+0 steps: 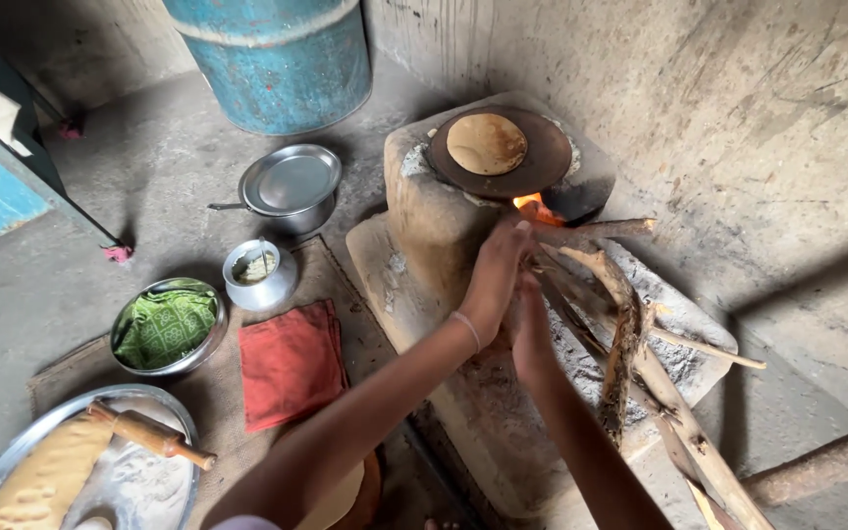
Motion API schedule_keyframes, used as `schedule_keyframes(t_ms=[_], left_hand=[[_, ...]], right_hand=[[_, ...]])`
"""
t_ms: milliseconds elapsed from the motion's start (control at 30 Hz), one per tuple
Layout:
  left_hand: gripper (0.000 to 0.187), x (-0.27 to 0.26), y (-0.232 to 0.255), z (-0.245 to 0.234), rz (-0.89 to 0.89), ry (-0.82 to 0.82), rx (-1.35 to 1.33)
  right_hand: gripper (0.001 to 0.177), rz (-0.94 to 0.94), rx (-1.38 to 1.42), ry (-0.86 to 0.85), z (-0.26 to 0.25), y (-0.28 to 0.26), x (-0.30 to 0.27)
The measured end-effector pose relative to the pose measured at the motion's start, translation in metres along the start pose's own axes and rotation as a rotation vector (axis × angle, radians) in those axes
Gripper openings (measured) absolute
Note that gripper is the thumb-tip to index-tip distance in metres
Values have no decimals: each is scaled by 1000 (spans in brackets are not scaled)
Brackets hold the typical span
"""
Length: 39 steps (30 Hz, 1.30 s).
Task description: The person kneads and shapes dough into flat rounds, places them on a hot griddle over a wood fire, and flips them as they cook. They also add wood to the fire to maintain heat and handle the dough and cooked flatbreads by hand.
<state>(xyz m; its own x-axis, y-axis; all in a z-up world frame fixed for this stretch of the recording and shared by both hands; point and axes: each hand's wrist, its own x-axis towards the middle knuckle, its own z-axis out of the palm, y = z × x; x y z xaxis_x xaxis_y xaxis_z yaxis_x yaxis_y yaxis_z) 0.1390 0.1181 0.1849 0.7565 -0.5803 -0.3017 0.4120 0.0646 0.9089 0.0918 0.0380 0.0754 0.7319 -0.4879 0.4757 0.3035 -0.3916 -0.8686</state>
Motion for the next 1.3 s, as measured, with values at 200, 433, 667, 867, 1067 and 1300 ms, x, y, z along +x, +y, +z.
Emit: schedule_keyframes(t_ms=[200, 433, 667, 867, 1067, 1300], left_hand=[[62, -16, -14, -39, 1180, -91, 873], [26, -8, 4, -73, 800, 51, 1166], [27, -39, 34, -87, 959, 116, 1080], [24, -35, 25, -111, 976, 117, 990], [22, -26, 30, -120, 939, 131, 975], [26, -31, 36, -102, 784, 168, 811]], right_hand=[[70, 927, 1053, -34, -38, -37, 26], [18, 613, 772, 112, -50, -24, 32], [16, 490, 241, 8, -26, -58, 21], [28, 379, 234, -66, -17, -31, 13], [23, 448, 196, -119, -11, -61, 21], [23, 345, 96, -92, -7, -100, 36]])
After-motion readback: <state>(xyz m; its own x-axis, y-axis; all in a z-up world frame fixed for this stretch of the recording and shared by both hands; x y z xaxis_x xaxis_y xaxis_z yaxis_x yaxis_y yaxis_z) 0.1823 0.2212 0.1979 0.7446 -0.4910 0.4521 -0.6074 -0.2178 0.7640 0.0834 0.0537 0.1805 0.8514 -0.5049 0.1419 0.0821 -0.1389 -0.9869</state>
